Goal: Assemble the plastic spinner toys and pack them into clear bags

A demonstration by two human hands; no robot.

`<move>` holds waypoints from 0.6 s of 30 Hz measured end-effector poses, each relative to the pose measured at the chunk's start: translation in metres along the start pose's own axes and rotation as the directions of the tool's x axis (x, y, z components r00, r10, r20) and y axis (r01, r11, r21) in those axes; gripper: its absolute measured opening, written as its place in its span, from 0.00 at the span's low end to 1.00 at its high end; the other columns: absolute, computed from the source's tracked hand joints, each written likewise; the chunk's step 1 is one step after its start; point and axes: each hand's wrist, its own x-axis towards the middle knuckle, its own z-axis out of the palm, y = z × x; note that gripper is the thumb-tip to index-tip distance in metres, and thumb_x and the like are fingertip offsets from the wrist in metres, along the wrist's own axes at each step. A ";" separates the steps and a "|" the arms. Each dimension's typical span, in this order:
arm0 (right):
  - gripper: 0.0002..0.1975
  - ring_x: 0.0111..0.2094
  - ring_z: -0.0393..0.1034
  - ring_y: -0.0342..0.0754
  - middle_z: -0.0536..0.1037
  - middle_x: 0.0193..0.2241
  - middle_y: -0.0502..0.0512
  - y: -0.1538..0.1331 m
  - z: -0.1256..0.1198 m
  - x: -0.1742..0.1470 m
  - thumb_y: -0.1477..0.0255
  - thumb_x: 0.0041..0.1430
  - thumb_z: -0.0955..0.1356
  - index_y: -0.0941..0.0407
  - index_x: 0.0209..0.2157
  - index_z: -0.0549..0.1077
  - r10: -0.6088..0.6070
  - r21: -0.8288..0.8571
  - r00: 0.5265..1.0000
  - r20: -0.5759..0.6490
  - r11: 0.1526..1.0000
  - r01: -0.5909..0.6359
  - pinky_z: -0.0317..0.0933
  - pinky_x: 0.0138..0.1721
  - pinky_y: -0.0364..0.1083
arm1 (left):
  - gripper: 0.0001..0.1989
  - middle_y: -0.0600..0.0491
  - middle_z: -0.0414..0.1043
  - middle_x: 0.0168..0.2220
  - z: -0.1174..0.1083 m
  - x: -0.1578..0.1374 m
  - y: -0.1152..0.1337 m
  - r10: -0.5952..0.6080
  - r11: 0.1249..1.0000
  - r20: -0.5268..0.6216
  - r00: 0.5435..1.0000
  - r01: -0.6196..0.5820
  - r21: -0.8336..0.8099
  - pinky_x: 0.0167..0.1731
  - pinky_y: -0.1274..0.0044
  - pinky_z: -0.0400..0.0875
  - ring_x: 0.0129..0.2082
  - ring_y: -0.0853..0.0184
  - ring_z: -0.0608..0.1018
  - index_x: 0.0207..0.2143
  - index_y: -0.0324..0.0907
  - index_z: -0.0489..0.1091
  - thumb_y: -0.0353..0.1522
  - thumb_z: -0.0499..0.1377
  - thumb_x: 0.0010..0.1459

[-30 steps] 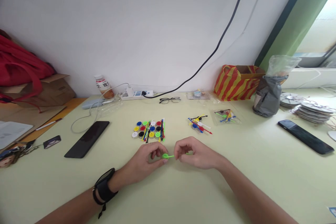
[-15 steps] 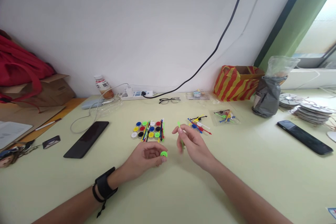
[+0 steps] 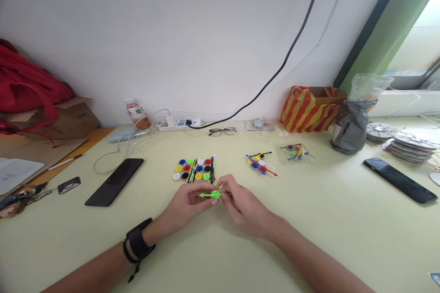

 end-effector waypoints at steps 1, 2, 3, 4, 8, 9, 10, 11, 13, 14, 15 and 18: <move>0.06 0.33 0.63 0.47 0.68 0.34 0.49 0.001 0.001 0.000 0.69 0.75 0.56 0.51 0.49 0.59 -0.007 -0.049 1.000 -0.004 0.999 0.007 0.59 0.37 0.46 | 0.14 0.45 0.81 0.47 0.000 0.000 0.000 0.010 0.999 0.013 1.000 -0.010 0.031 0.49 0.68 0.78 0.47 0.58 0.81 0.46 0.40 0.81 0.37 0.69 0.60; 0.06 0.33 0.64 0.48 0.70 0.34 0.50 0.001 0.001 0.000 0.70 0.75 0.56 0.51 0.49 0.59 -0.014 -0.086 1.000 -0.005 0.996 0.014 0.60 0.37 0.46 | 0.13 0.45 0.81 0.47 0.000 -0.001 0.000 0.016 0.998 0.023 1.000 -0.017 0.060 0.49 0.68 0.78 0.47 0.58 0.81 0.47 0.40 0.81 0.37 0.68 0.61; 0.06 0.34 0.65 0.48 0.71 0.35 0.51 0.002 0.001 0.000 0.70 0.75 0.56 0.51 0.49 0.59 -0.022 -0.113 1.000 -0.001 0.993 0.022 0.60 0.37 0.46 | 0.14 0.45 0.81 0.47 0.000 -0.001 0.000 0.022 0.996 0.027 0.999 -0.024 0.085 0.49 0.68 0.78 0.47 0.58 0.81 0.48 0.41 0.81 0.37 0.67 0.62; 0.06 0.35 0.67 0.48 0.73 0.36 0.52 0.002 0.001 0.000 0.71 0.75 0.56 0.51 0.50 0.60 -0.032 -0.133 0.999 0.003 0.991 0.032 0.61 0.38 0.46 | 0.13 0.45 0.81 0.47 0.001 -0.002 0.001 0.029 0.994 0.027 0.999 -0.032 0.105 0.50 0.68 0.78 0.47 0.58 0.81 0.48 0.41 0.81 0.36 0.66 0.63; 0.07 0.38 0.71 0.50 0.77 0.42 0.56 0.002 0.001 0.001 0.73 0.74 0.57 0.51 0.50 0.60 -0.087 -0.170 0.996 0.016 0.981 0.089 0.63 0.39 0.47 | 0.12 0.48 0.81 0.45 0.002 -0.003 0.004 0.076 0.978 0.031 0.997 -0.080 0.191 0.46 0.71 0.78 0.44 0.61 0.81 0.49 0.43 0.81 0.35 0.63 0.65; 0.07 0.39 0.71 0.50 0.77 0.43 0.56 0.001 0.000 0.001 0.73 0.74 0.57 0.51 0.50 0.61 -0.100 -0.179 0.995 0.021 0.979 0.102 0.63 0.39 0.47 | 0.12 0.48 0.81 0.44 0.002 -0.004 0.005 0.087 0.972 0.033 0.996 -0.092 0.215 0.45 0.72 0.78 0.44 0.61 0.80 0.48 0.44 0.81 0.35 0.63 0.66; 0.07 0.40 0.72 0.50 0.77 0.44 0.57 0.001 0.000 0.001 0.74 0.74 0.57 0.51 0.49 0.61 -0.111 -0.189 0.993 0.029 0.975 0.114 0.64 0.40 0.47 | 0.12 0.48 0.81 0.43 0.003 -0.004 0.006 0.096 0.965 0.033 0.995 -0.101 0.241 0.45 0.72 0.77 0.43 0.61 0.80 0.48 0.44 0.81 0.35 0.63 0.66; 0.08 0.41 0.72 0.50 0.77 0.45 0.57 0.001 0.000 0.001 0.75 0.74 0.57 0.51 0.49 0.61 -0.119 -0.197 0.992 0.039 0.972 0.124 0.63 0.41 0.47 | 0.12 0.48 0.81 0.43 0.003 -0.004 0.007 0.105 0.958 0.033 0.994 -0.110 0.266 0.45 0.72 0.77 0.43 0.61 0.80 0.48 0.44 0.81 0.36 0.63 0.66; 0.09 0.43 0.73 0.50 0.77 0.47 0.57 0.000 0.000 0.001 0.76 0.73 0.57 0.50 0.49 0.62 -0.130 -0.212 0.990 0.060 0.967 0.140 0.63 0.42 0.47 | 0.12 0.48 0.81 0.42 0.003 -0.004 0.008 0.118 0.944 0.035 0.992 -0.123 0.307 0.46 0.71 0.76 0.43 0.61 0.79 0.47 0.44 0.81 0.37 0.64 0.65; 0.10 0.43 0.73 0.51 0.77 0.47 0.57 0.001 0.000 0.001 0.76 0.73 0.57 0.50 0.50 0.62 -0.131 -0.226 0.989 0.061 0.964 0.142 0.63 0.42 0.47 | 0.12 0.48 0.81 0.42 0.003 -0.005 0.008 0.122 0.939 0.036 0.992 -0.127 0.320 0.46 0.71 0.75 0.43 0.60 0.79 0.48 0.44 0.81 0.37 0.64 0.65; 0.10 0.42 0.72 0.51 0.77 0.46 0.56 0.001 0.000 0.001 0.76 0.73 0.57 0.50 0.50 0.62 -0.125 -0.248 0.991 0.052 0.959 0.134 0.62 0.41 0.47 | 0.12 0.48 0.81 0.42 0.002 -0.005 0.007 0.126 0.936 0.033 0.991 -0.130 0.327 0.46 0.71 0.75 0.43 0.61 0.79 0.48 0.44 0.81 0.37 0.64 0.66; 0.07 0.32 0.68 0.48 0.73 0.34 0.50 0.003 -0.001 0.001 0.72 0.72 0.60 0.50 0.50 0.61 -0.066 -0.292 0.998 -0.016 0.955 0.058 0.58 0.35 0.46 | 0.11 0.48 0.81 0.43 0.001 -0.005 0.004 0.153 0.933 -0.002 0.988 -0.144 0.329 0.47 0.71 0.74 0.44 0.60 0.79 0.48 0.45 0.81 0.38 0.64 0.65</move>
